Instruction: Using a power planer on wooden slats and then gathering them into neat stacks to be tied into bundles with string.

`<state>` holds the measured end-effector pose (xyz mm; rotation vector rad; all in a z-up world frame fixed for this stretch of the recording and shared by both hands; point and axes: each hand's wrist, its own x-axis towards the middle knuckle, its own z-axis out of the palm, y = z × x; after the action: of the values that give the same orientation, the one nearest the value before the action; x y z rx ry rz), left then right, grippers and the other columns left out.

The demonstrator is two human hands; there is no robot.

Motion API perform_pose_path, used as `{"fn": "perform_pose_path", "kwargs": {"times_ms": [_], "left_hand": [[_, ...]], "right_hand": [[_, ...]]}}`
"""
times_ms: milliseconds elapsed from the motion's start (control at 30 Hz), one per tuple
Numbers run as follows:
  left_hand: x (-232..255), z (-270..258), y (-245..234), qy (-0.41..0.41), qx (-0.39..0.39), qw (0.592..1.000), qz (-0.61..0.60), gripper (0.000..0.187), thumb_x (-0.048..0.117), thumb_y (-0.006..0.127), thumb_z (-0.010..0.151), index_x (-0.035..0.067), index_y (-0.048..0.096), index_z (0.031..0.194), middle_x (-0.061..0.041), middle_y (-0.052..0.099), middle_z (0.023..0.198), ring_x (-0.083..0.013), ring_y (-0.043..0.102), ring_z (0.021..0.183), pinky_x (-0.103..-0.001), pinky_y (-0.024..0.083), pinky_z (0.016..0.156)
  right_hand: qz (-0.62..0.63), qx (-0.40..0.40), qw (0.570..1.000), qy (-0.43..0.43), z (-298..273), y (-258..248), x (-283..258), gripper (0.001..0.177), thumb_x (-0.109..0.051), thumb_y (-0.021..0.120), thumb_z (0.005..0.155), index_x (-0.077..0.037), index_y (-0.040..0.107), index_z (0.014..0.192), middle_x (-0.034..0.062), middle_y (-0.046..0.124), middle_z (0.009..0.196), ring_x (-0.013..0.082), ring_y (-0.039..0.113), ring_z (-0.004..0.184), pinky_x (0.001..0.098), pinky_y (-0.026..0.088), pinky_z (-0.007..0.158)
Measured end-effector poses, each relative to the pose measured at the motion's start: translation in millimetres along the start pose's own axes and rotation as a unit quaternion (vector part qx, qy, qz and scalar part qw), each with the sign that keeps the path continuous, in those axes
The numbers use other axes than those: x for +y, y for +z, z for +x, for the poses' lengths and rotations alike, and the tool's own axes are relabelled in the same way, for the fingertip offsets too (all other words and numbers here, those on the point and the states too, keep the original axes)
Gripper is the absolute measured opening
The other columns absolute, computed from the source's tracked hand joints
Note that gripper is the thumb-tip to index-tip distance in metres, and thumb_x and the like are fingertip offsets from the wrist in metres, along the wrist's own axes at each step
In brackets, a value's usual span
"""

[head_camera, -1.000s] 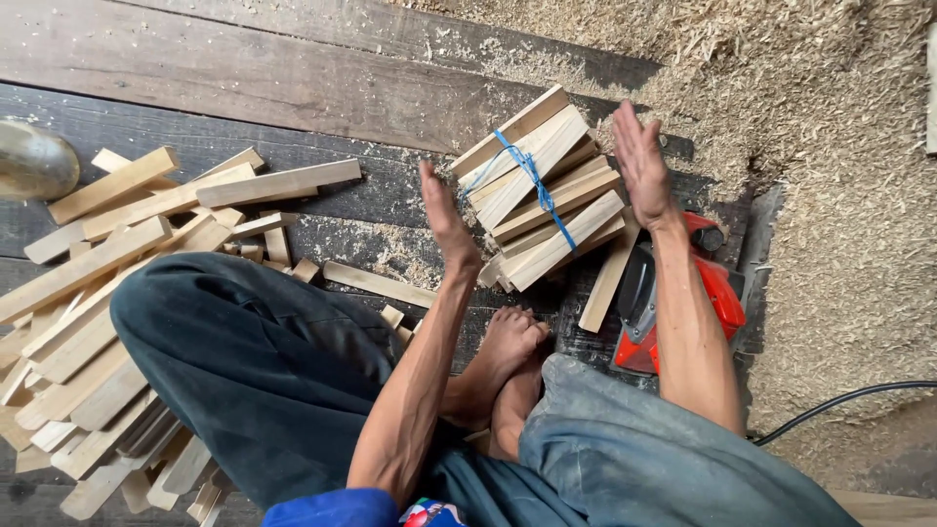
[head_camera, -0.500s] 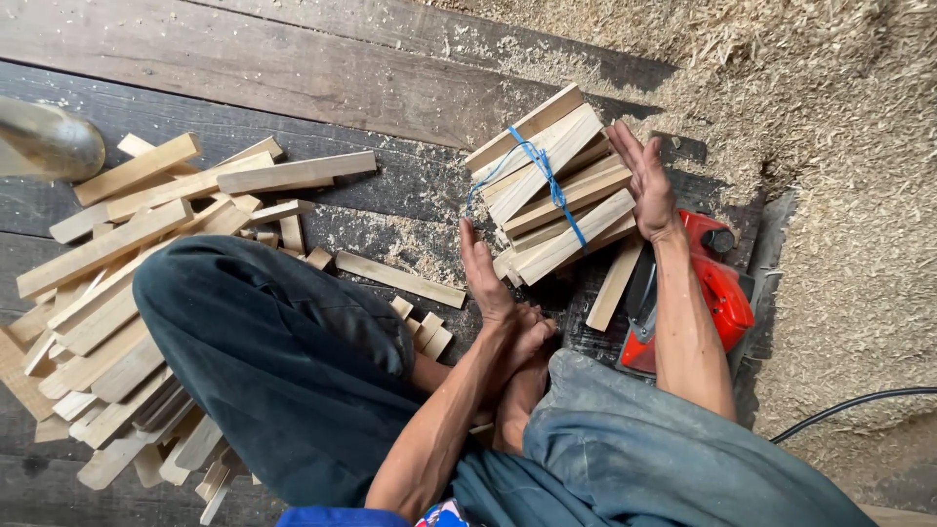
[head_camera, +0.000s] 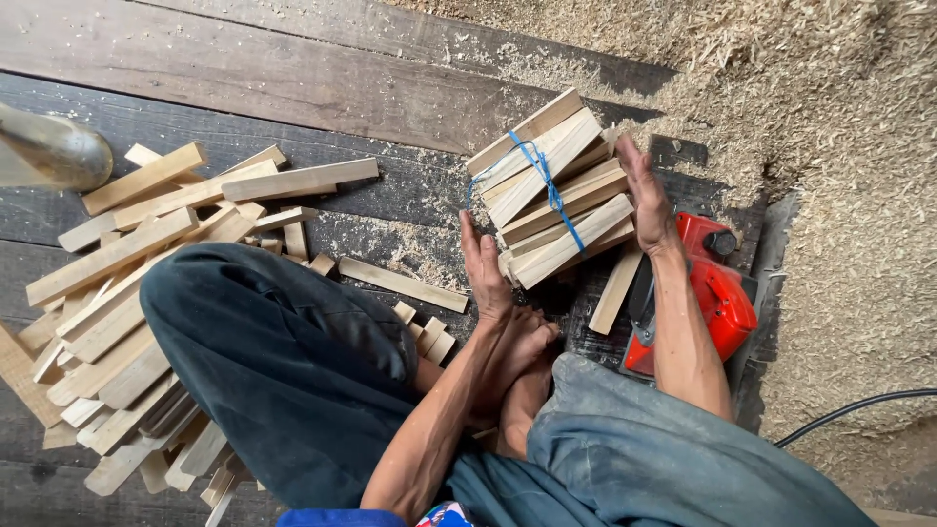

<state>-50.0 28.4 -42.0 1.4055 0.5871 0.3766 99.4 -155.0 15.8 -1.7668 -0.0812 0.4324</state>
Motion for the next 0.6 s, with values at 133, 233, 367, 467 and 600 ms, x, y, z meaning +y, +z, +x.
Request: {"fn": "perform_pose_path", "kwargs": {"times_ms": [133,233,367,467,600], "left_hand": [[23.5,32.5,1.3,0.110,-0.002,0.988,0.108,0.068,0.028,0.051,0.107,0.007,0.028,0.167,-0.027,0.033,0.168,-0.0443,0.030,0.156,-0.060,0.023,0.129],[34.8,74.5,8.6,0.293,-0.180,0.917,0.205,0.068,0.000,0.056,0.090,0.016,0.052,0.156,-0.019,0.036,0.167,-0.0410,0.028,0.159,-0.057,0.025,0.131],[24.6,108.3,28.9,0.384,-0.328,0.735,0.452,0.049,0.029,0.076,0.078,0.022,0.071,0.126,-0.015,0.034,0.168,-0.0364,0.030,0.159,-0.060,0.031,0.125],[8.4,128.8,39.3,0.461,-0.343,0.656,0.489,0.038,0.042,0.076,0.077,0.021,0.075,0.108,-0.011,0.044,0.154,-0.0311,0.040,0.150,-0.054,0.039,0.114],[-3.8,152.9,49.8,0.343,-0.417,0.735,0.410,0.038,0.037,0.080,0.076,0.013,0.062,0.100,-0.007,0.041,0.118,-0.0362,0.057,0.122,-0.056,0.051,0.098]], "right_hand": [[-0.080,0.080,0.993,-0.040,-33.8,3.0,-22.5,0.077,-0.058,0.048,0.112,-0.007,0.032,0.167,0.0311,0.032,0.168,0.0466,0.025,0.157,0.0597,0.019,0.129],[-0.146,0.180,0.967,-0.109,-64.9,16.9,-23.8,0.060,-0.032,0.061,0.114,0.007,0.044,0.157,0.0344,0.052,0.149,0.0451,0.055,0.138,0.0539,0.049,0.115],[-0.105,0.233,0.963,-0.089,-108.0,40.2,-26.8,0.044,-0.020,0.061,0.113,0.004,0.056,0.149,0.0276,0.067,0.131,0.0334,0.071,0.111,0.0442,0.061,0.093],[-0.044,0.256,0.964,-0.057,-124.5,59.3,-16.0,0.041,-0.018,0.060,0.112,0.005,0.058,0.146,0.0281,0.067,0.128,0.0330,0.070,0.113,0.0428,0.062,0.091],[0.064,0.320,0.944,0.047,-141.5,87.1,22.6,0.048,-0.019,0.065,0.105,-0.002,0.055,0.148,0.0214,0.065,0.129,0.0280,0.067,0.118,0.0391,0.063,0.089]]}}
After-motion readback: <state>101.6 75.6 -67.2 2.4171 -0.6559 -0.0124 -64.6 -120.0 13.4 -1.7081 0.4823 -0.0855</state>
